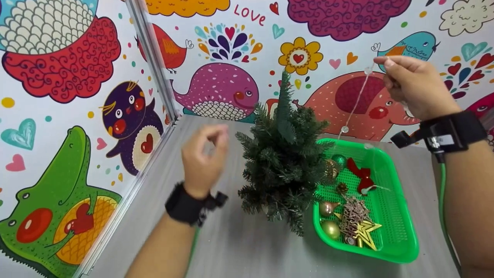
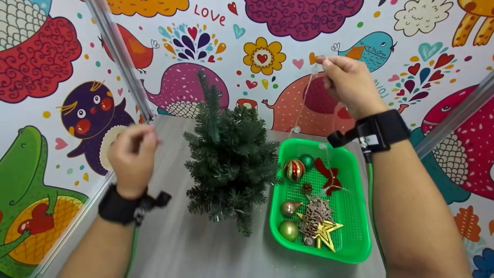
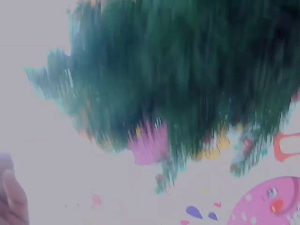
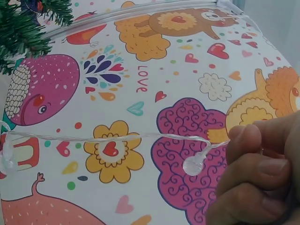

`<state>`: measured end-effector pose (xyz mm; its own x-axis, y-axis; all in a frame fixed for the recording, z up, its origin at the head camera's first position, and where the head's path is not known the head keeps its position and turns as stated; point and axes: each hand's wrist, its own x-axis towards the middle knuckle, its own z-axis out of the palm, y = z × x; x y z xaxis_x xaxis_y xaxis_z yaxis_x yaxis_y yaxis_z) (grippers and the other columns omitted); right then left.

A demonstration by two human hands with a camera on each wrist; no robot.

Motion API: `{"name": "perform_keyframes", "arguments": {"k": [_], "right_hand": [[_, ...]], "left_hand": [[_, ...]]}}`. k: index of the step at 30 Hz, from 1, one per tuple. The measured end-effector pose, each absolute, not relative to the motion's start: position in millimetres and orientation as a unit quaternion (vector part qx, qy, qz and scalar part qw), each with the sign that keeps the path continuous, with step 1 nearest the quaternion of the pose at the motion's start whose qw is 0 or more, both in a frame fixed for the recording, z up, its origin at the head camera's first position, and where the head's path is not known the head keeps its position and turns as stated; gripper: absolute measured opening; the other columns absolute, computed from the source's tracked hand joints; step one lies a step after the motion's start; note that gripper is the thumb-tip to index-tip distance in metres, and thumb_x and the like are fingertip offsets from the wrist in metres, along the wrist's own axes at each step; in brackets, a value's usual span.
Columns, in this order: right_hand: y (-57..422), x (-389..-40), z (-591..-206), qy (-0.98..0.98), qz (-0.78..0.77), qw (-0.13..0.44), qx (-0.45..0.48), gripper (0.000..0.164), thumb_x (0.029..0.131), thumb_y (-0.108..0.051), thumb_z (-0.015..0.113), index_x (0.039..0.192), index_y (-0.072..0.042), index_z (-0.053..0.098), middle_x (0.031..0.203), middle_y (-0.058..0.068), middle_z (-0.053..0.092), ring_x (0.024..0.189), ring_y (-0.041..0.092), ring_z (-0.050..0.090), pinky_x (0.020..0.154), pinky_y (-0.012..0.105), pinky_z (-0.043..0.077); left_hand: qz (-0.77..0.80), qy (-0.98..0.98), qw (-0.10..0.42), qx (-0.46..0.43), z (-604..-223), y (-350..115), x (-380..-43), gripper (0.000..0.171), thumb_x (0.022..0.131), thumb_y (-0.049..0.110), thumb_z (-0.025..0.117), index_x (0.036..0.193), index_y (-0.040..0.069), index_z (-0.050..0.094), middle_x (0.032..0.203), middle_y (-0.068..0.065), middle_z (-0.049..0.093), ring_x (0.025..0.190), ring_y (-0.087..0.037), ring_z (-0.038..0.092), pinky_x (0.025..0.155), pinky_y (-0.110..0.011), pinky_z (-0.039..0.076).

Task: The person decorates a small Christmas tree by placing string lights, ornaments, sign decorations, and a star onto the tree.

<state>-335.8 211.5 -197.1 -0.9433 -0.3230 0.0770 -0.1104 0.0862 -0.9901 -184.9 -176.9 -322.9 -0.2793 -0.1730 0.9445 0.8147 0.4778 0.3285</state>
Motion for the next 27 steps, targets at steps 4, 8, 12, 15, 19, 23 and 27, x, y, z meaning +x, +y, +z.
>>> {"name": "perform_keyframes", "arguments": {"k": [4,8,12,15,19,23,27], "right_hand": [[188.4,-348.7,-195.1,0.766,-0.621,0.077,-0.148,0.049,0.093,-0.036,0.06,0.136,-0.013,0.054,0.077,0.005,0.051,0.047,0.014,0.028,0.042,0.027,0.02],[161.9,-361.2,-200.2,0.812,-0.557,0.083,-0.154,0.049,0.094,-0.042,0.057,0.137,-0.018,0.054,0.079,0.004,0.053,0.05,0.011,0.033,0.042,0.024,0.028],[129.8,-366.2,-208.2,0.84,-0.509,0.096,-0.161,0.047,0.095,-0.045,0.053,0.136,-0.022,0.055,0.079,0.003,0.055,0.051,0.01,0.036,0.044,0.023,0.032],[107.4,-365.3,-215.2,0.852,-0.482,0.108,-0.173,0.043,0.097,-0.043,0.05,0.136,-0.024,0.055,0.077,0.003,0.056,0.051,0.008,0.038,0.044,0.022,0.034],[85.1,-366.9,-230.0,0.856,-0.455,0.125,-0.211,0.04,0.101,-0.037,0.047,0.138,-0.023,0.053,0.072,0.003,0.054,0.049,0.007,0.036,0.043,0.021,0.031],[74.2,-384.2,-255.3,0.846,-0.44,0.129,-0.271,0.033,0.102,-0.036,0.045,0.116,-0.012,0.064,0.067,0.003,0.049,0.048,0.01,0.033,0.045,0.023,0.031],[66.0,-396.3,-269.3,0.843,-0.417,0.129,-0.316,0.029,0.102,-0.032,0.046,0.107,-0.014,0.068,0.067,0.002,0.05,0.053,0.012,0.041,0.051,0.026,0.039]], "left_hand": [[-0.507,-0.725,0.452,-0.113,-317.5,-202.6,-231.6,0.013,0.091,0.01,0.058,0.096,0.002,0.067,0.073,-0.006,0.063,0.062,-0.012,0.053,0.06,-0.019,0.045],[-0.539,-0.78,0.314,-0.048,-320.9,-211.3,-279.5,0.017,0.094,0.023,0.058,0.106,0.013,0.067,0.084,-0.004,0.066,0.071,-0.013,0.058,0.063,-0.025,0.049],[-0.514,-0.828,0.216,-0.06,-322.1,-211.9,-317.4,0.021,0.095,0.03,0.058,0.112,0.019,0.066,0.095,-0.001,0.068,0.083,-0.012,0.061,0.074,-0.028,0.05],[-0.495,-0.849,0.163,-0.089,-318.6,-209.2,-340.6,0.024,0.095,0.031,0.06,0.115,0.019,0.066,0.101,0.001,0.067,0.089,-0.01,0.059,0.08,-0.027,0.048],[-0.473,-0.865,0.088,-0.139,-312.5,-203.5,-361.7,0.029,0.095,0.032,0.06,0.12,0.017,0.064,0.107,0.003,0.066,0.097,-0.009,0.059,0.086,-0.027,0.048],[-0.462,-0.866,0.03,-0.189,-306.9,-194.0,-372.4,0.038,0.094,0.032,0.063,0.128,0.016,0.06,0.115,0.001,0.065,0.106,-0.009,0.059,0.092,-0.026,0.047],[-0.477,-0.846,0.018,-0.237,-301.8,-179.3,-376.2,0.049,0.091,0.033,0.066,0.136,0.018,0.053,0.127,0.001,0.06,0.118,-0.009,0.054,0.099,-0.027,0.044]]}}
